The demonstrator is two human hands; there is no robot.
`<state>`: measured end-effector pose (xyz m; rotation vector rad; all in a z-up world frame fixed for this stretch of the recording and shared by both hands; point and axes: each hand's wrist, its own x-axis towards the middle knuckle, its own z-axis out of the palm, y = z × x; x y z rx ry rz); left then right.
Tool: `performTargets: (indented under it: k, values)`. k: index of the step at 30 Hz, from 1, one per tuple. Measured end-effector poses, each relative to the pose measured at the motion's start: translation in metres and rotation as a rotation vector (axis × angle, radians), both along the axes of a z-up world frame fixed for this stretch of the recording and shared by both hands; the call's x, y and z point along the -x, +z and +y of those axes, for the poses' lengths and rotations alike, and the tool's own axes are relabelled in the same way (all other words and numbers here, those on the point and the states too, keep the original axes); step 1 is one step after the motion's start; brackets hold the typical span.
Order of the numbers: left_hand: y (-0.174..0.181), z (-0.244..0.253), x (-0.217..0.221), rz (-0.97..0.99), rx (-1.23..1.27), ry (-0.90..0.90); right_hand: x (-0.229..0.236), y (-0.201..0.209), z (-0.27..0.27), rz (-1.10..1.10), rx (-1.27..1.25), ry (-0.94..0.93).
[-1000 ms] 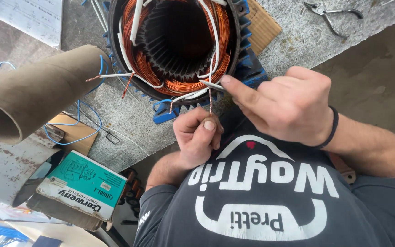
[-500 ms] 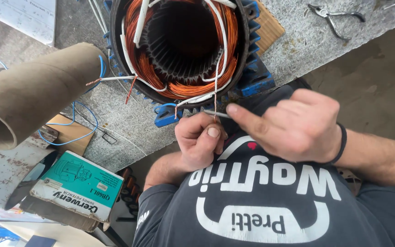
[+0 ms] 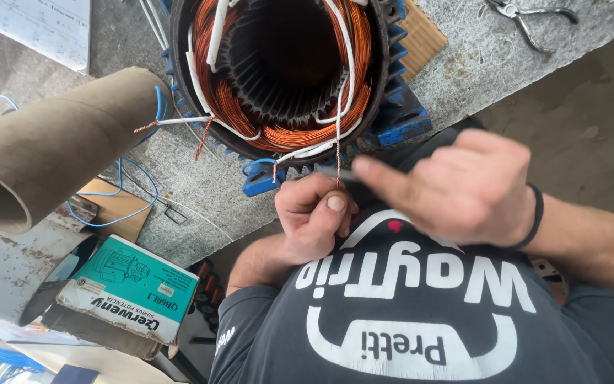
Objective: The person works on the copper windings of an electric motor stator on a workbench. They pull and separate the winding wire ends, use pliers and a knife to cut and strip insulation from the wire tips, and scrape the exposed copper ends with a small blade to clean them.
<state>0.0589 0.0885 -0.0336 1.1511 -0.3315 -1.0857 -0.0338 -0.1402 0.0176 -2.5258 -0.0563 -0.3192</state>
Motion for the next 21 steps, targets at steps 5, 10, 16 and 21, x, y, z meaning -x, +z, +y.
performTargets:
  k: [5, 10, 16, 21]
  values:
    - [0.002, -0.002, -0.004, -0.031, 0.012, -0.028, -0.002, 0.007, -0.006, 0.056, 0.039, -0.004]
    - [0.002, -0.001, -0.004, 0.006, -0.007, -0.062, -0.008, 0.005, -0.011, 0.051, 0.076, -0.003]
    - [0.002, 0.001, -0.003, -0.008, -0.059, -0.068, -0.005, 0.006, -0.017, 0.081, 0.117, 0.057]
    - [0.003, -0.004, -0.011, -0.098, 0.024, -0.098, -0.004, 0.013, -0.017, 0.076, 0.086, 0.111]
